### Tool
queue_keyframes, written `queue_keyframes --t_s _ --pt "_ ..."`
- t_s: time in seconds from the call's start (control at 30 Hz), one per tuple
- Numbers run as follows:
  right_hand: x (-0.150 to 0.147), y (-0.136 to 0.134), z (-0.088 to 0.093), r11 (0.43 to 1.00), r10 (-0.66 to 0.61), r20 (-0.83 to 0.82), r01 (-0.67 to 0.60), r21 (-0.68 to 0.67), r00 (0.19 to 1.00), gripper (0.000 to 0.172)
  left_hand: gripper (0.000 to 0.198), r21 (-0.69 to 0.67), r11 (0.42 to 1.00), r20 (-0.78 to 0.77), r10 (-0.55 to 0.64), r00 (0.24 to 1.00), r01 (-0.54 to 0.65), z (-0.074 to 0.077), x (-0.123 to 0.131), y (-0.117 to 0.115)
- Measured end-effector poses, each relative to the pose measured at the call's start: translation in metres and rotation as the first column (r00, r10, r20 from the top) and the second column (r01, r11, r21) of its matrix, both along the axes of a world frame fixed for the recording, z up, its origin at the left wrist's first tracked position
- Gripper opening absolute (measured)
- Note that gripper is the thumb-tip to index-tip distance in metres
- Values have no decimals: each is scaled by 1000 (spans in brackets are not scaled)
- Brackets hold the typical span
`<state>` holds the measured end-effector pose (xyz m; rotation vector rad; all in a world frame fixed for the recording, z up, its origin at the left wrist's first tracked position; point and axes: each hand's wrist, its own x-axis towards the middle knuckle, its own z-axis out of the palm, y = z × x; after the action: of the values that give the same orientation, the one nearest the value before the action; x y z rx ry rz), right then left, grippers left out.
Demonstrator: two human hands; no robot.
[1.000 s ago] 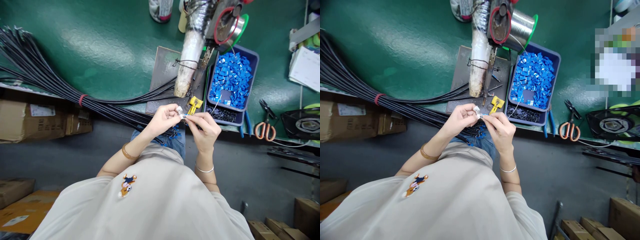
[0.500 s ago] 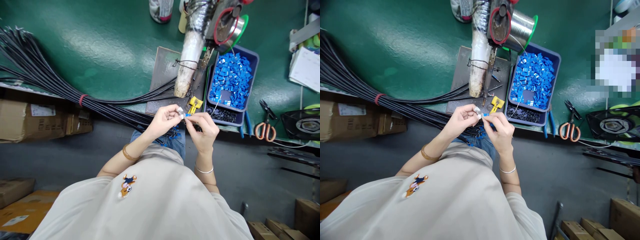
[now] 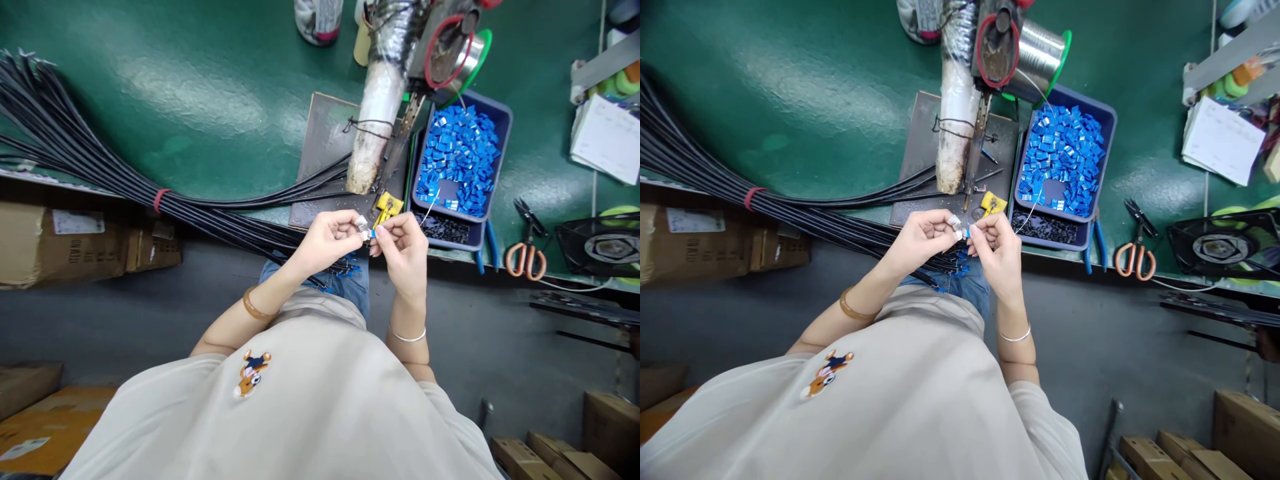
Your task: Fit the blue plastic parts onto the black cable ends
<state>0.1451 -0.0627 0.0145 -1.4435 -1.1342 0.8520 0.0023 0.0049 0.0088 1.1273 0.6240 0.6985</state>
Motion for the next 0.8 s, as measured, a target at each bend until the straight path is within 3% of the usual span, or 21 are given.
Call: queue_keyframes --t_s 0.3,0.6,0.7,0.8 --pt "0 -1 -1 1000 -10 25 10 -1 1000 15 12 -33 999 -20 -6 1000 6 0 -1 0" --pt "1 -1 -6 997 -22 249 4 71 968 15 13 35 999 -52 -8 999 9 -1 1 -2" --pt "-2 -2 -3 982 -164 369 116 150 915 15 13 32 999 -41 25 999 -24 -2 4 -1" --pt "-3 -6 2 905 -386 364 270 329 848 12 15 -12 998 -21 66 998 -66 -2 8 2"
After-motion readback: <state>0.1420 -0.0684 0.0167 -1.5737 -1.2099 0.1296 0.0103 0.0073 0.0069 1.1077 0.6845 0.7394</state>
